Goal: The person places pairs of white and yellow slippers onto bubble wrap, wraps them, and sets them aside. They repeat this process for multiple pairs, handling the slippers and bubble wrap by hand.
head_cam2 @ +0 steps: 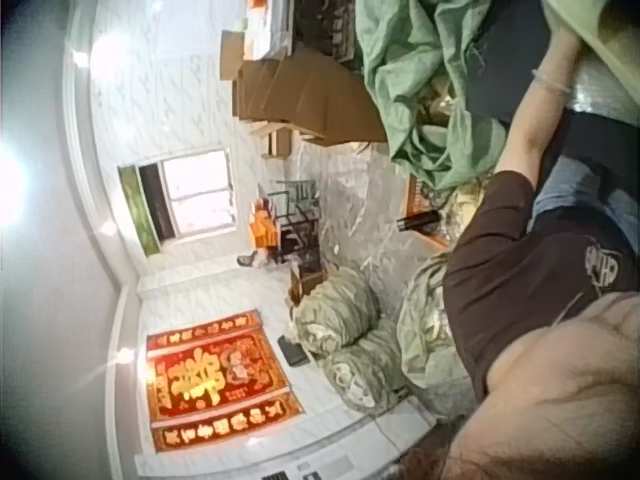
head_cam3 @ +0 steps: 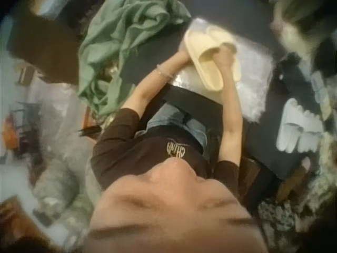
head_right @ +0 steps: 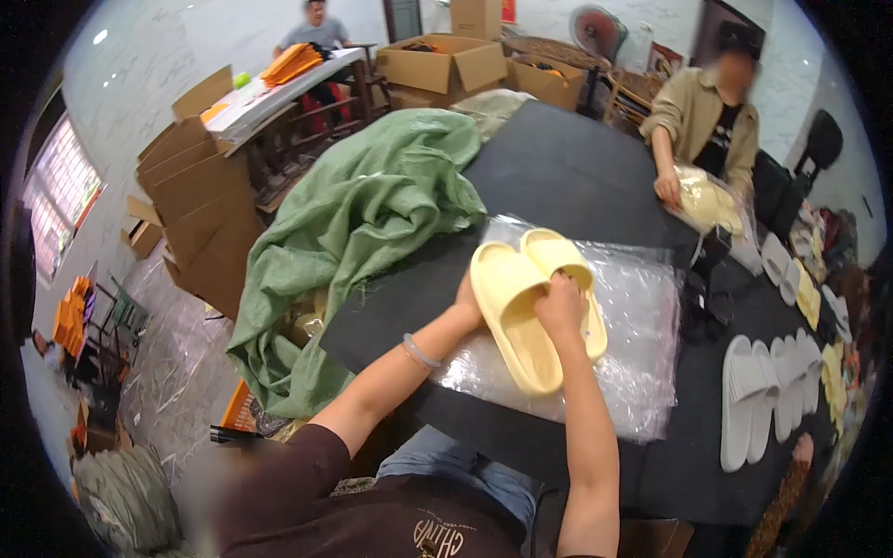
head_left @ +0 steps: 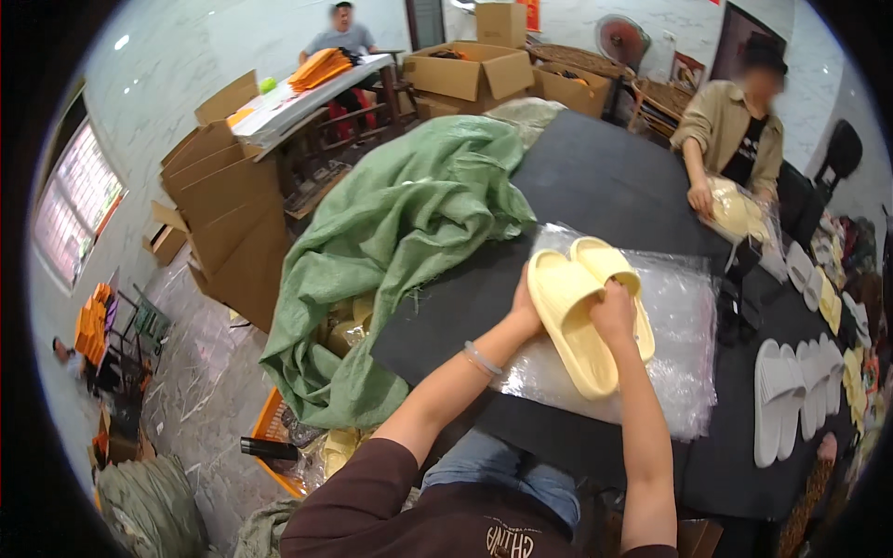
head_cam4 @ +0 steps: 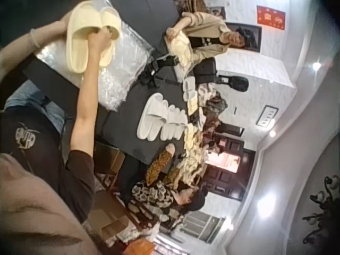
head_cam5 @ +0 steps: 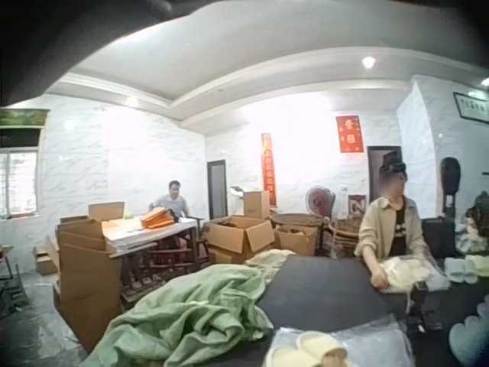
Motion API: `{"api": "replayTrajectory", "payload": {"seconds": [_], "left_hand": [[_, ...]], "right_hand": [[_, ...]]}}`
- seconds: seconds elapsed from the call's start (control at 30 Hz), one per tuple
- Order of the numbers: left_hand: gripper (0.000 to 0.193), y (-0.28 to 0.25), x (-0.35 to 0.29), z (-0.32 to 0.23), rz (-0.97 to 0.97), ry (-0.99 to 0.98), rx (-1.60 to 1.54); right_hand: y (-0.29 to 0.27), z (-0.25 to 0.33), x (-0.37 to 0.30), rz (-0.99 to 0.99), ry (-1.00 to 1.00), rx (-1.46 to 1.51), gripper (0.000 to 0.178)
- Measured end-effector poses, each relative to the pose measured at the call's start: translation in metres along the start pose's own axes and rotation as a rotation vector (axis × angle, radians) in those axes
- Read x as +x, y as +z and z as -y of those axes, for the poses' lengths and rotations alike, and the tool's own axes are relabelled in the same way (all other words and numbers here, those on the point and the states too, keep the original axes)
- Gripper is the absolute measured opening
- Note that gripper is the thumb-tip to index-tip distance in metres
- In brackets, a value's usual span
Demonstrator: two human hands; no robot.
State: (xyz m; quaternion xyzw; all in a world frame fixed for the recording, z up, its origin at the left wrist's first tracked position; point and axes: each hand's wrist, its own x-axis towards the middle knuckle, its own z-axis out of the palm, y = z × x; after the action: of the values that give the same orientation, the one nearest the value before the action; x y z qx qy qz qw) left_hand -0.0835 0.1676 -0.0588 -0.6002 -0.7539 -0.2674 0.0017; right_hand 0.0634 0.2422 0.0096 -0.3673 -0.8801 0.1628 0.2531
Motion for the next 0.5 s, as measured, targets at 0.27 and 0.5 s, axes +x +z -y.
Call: {"api": "replayTrajectory", "payload": {"seconds": [0.27,0.5], "left_hand": [[0.062,-0.037,-0.003,-0.028,0.082,-0.107,0.308],[0.065,-0.033,0.000,-0.024,0.070,-0.055,0.244]], "right_hand": [[-0.043,-0.094,-0.005,-0.200,0.369,-0.288,0.031],[-0.058,-0.111,-0.030,-0.299,0.397,-0.366,0.034]]}}
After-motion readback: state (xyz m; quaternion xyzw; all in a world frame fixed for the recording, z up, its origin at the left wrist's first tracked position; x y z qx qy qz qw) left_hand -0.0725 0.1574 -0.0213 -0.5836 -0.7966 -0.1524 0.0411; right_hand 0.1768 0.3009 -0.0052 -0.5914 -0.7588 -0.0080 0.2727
